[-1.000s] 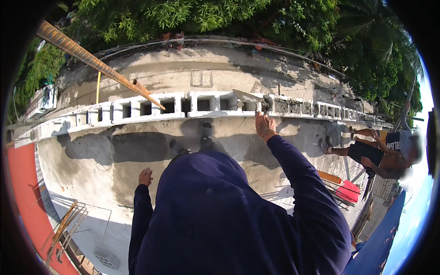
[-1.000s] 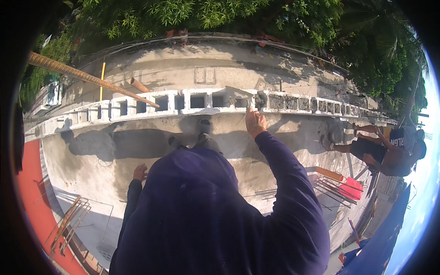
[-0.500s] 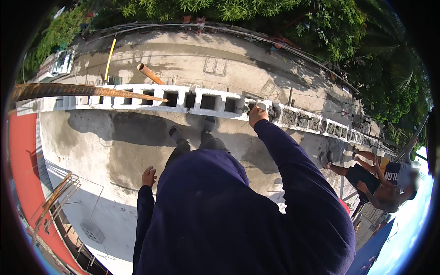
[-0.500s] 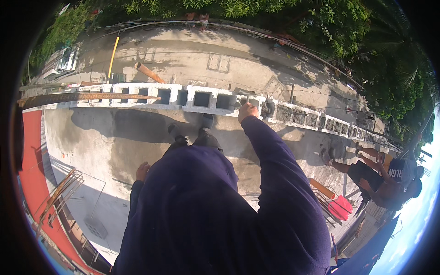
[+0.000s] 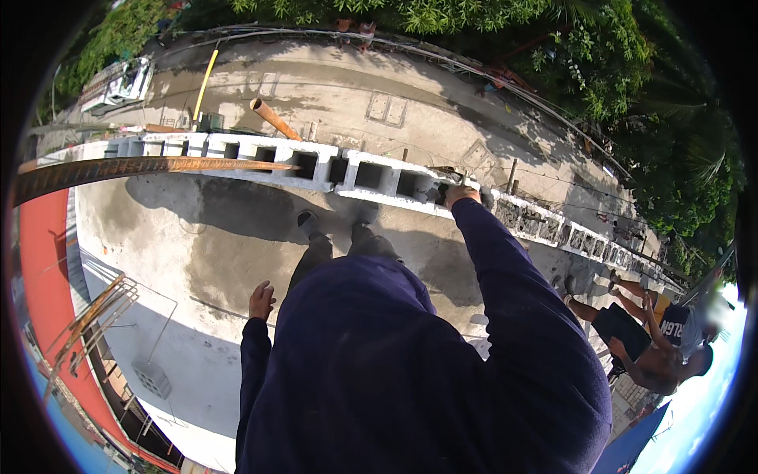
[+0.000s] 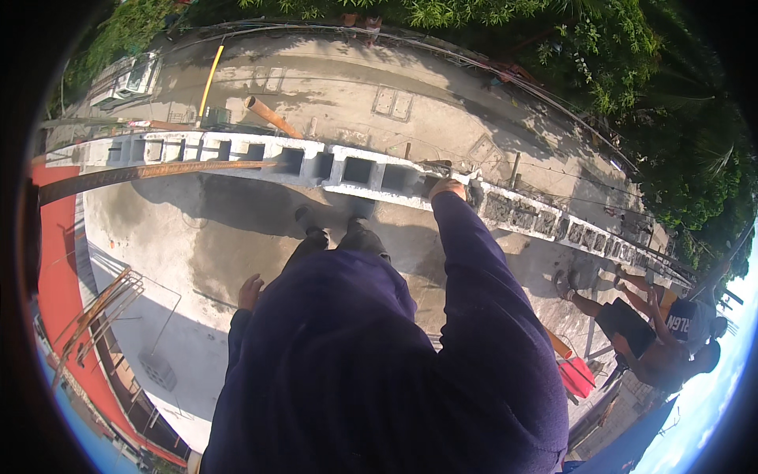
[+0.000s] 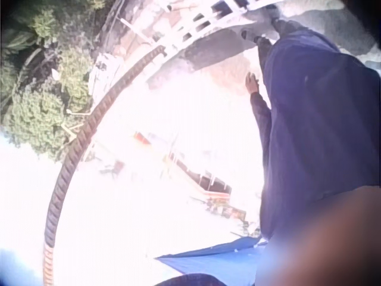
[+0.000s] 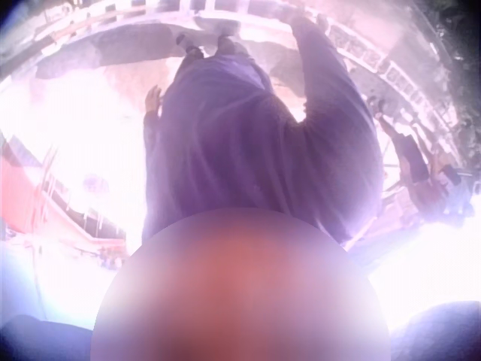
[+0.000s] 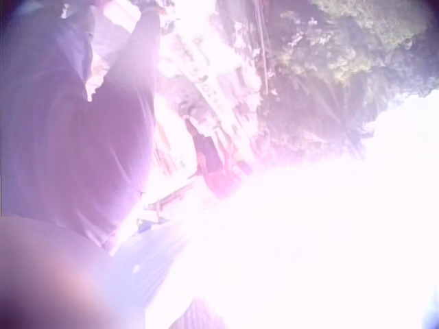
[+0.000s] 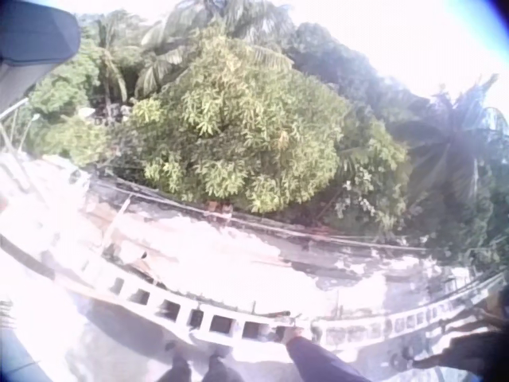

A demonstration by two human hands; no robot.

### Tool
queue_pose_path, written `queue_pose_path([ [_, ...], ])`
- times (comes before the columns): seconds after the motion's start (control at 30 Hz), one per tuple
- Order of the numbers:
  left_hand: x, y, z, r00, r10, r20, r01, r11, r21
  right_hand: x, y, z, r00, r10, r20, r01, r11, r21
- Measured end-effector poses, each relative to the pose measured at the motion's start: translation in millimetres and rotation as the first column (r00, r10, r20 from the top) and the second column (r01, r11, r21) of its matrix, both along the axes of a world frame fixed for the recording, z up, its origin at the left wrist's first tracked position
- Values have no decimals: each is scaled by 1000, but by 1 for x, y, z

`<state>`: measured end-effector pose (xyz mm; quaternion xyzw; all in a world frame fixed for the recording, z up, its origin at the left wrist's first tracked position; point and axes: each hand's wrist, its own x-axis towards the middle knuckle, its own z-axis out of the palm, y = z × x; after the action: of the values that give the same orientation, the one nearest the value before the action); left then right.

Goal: The person scoops wet cement with a trowel and applies it into the hollows of a row of concrete blocks along a rooftop wall. The person repeatedly smooths and levels the cement in each block cavity while walking along the wall.

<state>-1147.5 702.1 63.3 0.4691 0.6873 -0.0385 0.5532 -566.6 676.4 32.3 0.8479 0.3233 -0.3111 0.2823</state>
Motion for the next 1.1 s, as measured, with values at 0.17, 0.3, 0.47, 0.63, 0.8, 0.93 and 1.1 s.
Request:
queue_pose_path([
  [0.17,-16,-9,-38,988,-144,-60,142,989,-27,19,-38,40,991,71,-117,-40,968,248],
  [0.3,-16,10,-65,922,-381,-64,379,925,-34,9,-74,68,990,52,-132,4,921,390],
  [0.47,18,67,-40,945,-325,-36,323,945,-46,-17,-118,59,978,66,-199,55,835,548],
  [0.63,54,105,-23,981,-192,9,191,981,44,-45,-167,39,982,115,-152,17,744,668],
  [0.8,81,93,-2,963,-256,-83,268,943,198,-56,-182,10,995,-5,-99,67,773,631],
  [0.93,83,64,2,950,-307,-58,312,938,153,-71,-180,-34,999,-4,-47,30,828,560],
  [1.1,60,46,-20,913,-380,-148,389,920,41,-121,-167,-66,880,198,431,-467,521,715],
])
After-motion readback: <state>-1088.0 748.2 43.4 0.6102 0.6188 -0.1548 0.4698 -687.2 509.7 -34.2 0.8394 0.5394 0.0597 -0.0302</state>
